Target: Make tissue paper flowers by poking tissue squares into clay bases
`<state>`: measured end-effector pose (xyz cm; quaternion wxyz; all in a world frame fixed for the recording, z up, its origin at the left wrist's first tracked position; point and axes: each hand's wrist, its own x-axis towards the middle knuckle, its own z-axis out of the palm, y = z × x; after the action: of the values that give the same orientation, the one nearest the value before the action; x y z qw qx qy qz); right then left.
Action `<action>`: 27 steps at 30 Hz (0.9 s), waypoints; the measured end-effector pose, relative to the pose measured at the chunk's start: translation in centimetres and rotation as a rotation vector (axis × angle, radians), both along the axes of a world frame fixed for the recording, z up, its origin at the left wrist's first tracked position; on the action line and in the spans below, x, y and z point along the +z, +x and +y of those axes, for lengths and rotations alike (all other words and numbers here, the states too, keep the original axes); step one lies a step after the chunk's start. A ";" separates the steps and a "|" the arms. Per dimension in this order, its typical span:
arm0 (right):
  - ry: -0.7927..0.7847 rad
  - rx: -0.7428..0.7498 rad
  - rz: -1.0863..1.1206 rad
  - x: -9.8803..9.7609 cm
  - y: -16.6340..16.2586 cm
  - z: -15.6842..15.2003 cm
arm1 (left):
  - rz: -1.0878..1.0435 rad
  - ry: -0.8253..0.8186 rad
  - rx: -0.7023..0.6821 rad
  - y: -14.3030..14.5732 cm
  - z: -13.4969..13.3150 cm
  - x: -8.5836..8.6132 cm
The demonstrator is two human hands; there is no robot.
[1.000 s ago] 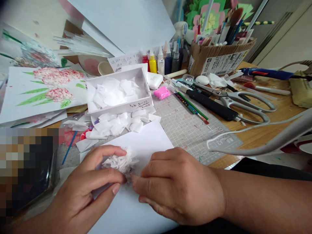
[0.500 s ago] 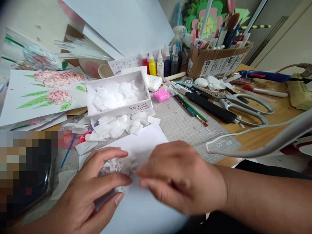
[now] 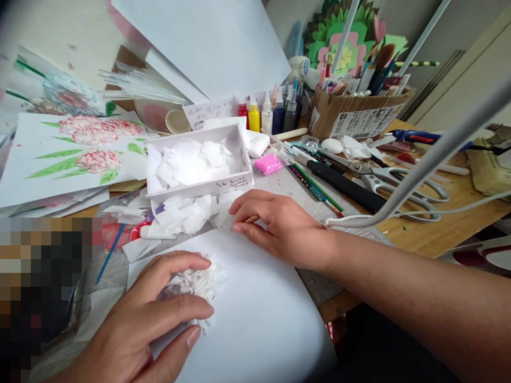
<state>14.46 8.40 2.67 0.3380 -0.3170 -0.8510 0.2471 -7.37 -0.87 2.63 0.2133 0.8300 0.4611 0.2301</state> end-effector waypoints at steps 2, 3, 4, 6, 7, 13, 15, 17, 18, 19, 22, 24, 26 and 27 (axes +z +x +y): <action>-0.039 -0.009 0.010 -0.1 -0.3 -0.1 | -0.008 -0.001 0.005 0.0 0.0 0.0; -0.054 -0.025 0.020 -0.1 -0.5 -0.1 | -0.012 -0.002 0.004 -0.1 0.0 0.0; -0.062 -0.040 0.022 -0.2 -0.7 -0.2 | -0.014 -0.004 0.002 -0.1 0.0 0.0; -0.058 -0.051 0.006 -0.3 -1.0 -0.2 | -0.018 -0.008 0.000 -0.1 0.1 0.0; -0.054 -0.053 -0.009 -0.4 -1.0 -0.2 | -0.020 -0.009 0.001 -0.1 0.1 0.0; -0.123 -0.160 -0.012 0.1 -0.7 -0.7 | -0.035 -0.029 -0.001 -0.3 0.2 0.1; -0.210 -0.199 0.049 0.3 -0.4 -1.1 | -0.027 -0.035 -0.019 -0.4 0.3 0.2; -0.276 -0.220 0.087 0.5 0.1 -1.4 | -0.008 -0.030 -0.033 -0.5 0.4 0.2; -0.280 -0.221 0.082 0.5 0.3 -1.6 | 0.005 -0.025 -0.037 -0.5 0.4 0.2; -0.258 -0.207 0.059 0.6 0.5 -1.7 | 0.018 -0.018 -0.040 -0.5 0.4 0.2; -0.063 -0.040 -0.023 0.3 0.9 -1.9 | 0.042 -0.008 -0.050 -0.4 0.4 0.1; 0.093 0.084 -0.070 0.0 0.8 -1.8 | 0.048 -0.007 -0.058 -0.4 0.4 0.1; 0.210 0.137 -0.139 -0.5 0.4 -1.5 | 0.051 -0.009 -0.063 -0.5 0.4 0.0; 0.259 0.145 -0.180 -0.7 0.3 -1.3 | 0.050 -0.009 -0.064 -0.5 0.4 0.0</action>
<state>14.72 7.11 2.00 0.2799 -0.2294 -0.9231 0.1296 -7.85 -0.46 2.62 0.2126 0.8489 0.4407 0.2001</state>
